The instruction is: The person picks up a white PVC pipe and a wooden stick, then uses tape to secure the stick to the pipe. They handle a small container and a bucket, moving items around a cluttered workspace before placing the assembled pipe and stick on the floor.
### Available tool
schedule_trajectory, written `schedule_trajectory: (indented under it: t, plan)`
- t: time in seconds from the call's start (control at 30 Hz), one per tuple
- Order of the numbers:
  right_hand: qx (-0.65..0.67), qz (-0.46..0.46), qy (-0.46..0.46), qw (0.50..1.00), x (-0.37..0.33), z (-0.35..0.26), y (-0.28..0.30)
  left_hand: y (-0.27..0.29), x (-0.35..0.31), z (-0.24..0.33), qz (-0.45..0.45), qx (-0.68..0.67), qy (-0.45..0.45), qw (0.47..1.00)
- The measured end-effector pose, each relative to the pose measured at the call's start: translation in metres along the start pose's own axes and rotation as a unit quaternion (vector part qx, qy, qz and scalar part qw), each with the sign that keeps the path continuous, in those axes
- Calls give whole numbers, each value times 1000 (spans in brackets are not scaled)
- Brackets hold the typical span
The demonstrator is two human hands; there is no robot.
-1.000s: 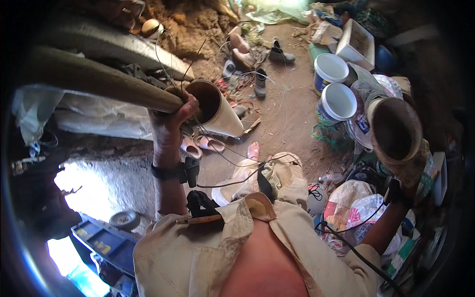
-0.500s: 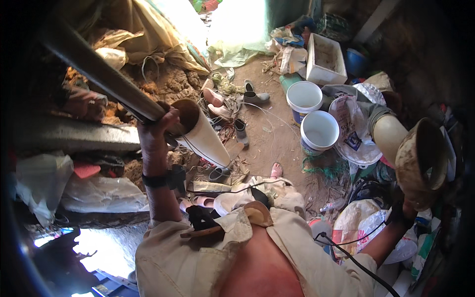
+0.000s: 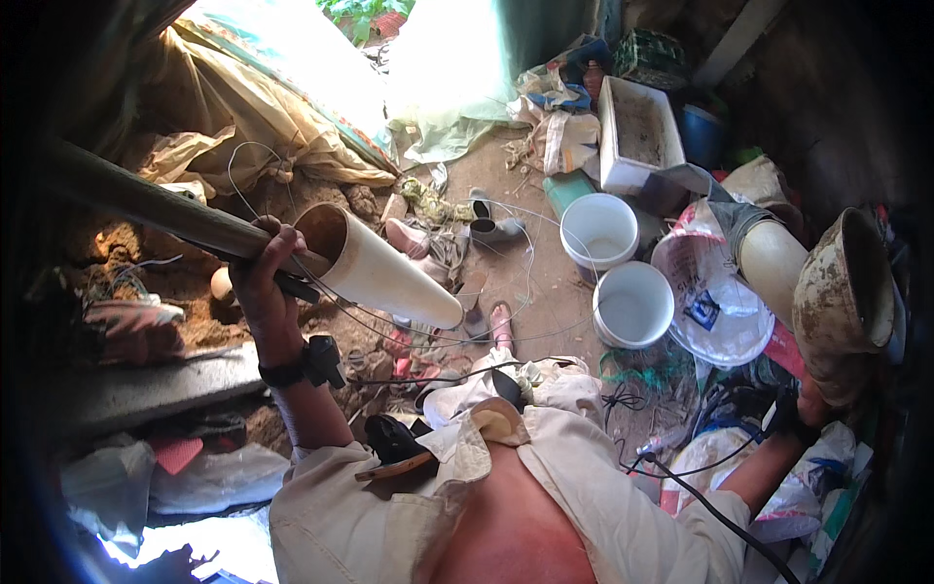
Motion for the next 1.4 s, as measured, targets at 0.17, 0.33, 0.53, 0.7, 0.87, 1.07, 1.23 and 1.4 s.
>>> schedule_trajectory:
  t: [0.17,0.33,0.53,0.7,0.87,1.07,1.23,1.4]
  plan:
    - [-35,19,18,999,48,-4,-60,-9,86,-60,-3,-29,2,1000]
    - [-51,24,14,998,103,-6,-111,-10,160,-106,76,-4,17,997]
    - [-55,1,26,998,177,24,-176,13,189,-156,166,-3,-23,986]
    - [-63,-6,33,997,229,52,-211,25,197,-183,282,10,-34,959]
    - [-75,-19,45,996,275,65,-243,32,211,-187,373,53,-21,926]
    - [-96,-26,67,993,328,67,-279,31,246,-212,388,94,-66,915]
    - [-109,-34,106,988,371,50,-324,20,285,-249,393,129,-55,909]
    - [-124,-47,187,973,430,13,-396,5,337,-300,423,145,-53,893]
Point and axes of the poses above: each hand's wrist, its own x-axis towards the middle knuckle, its own y-axis out of the back of the hand, z = x × y, the point moved 7 cm from there along x, towards the middle knuckle, and after that the axes turned 2 degrees about y, right-handed, at the moved point
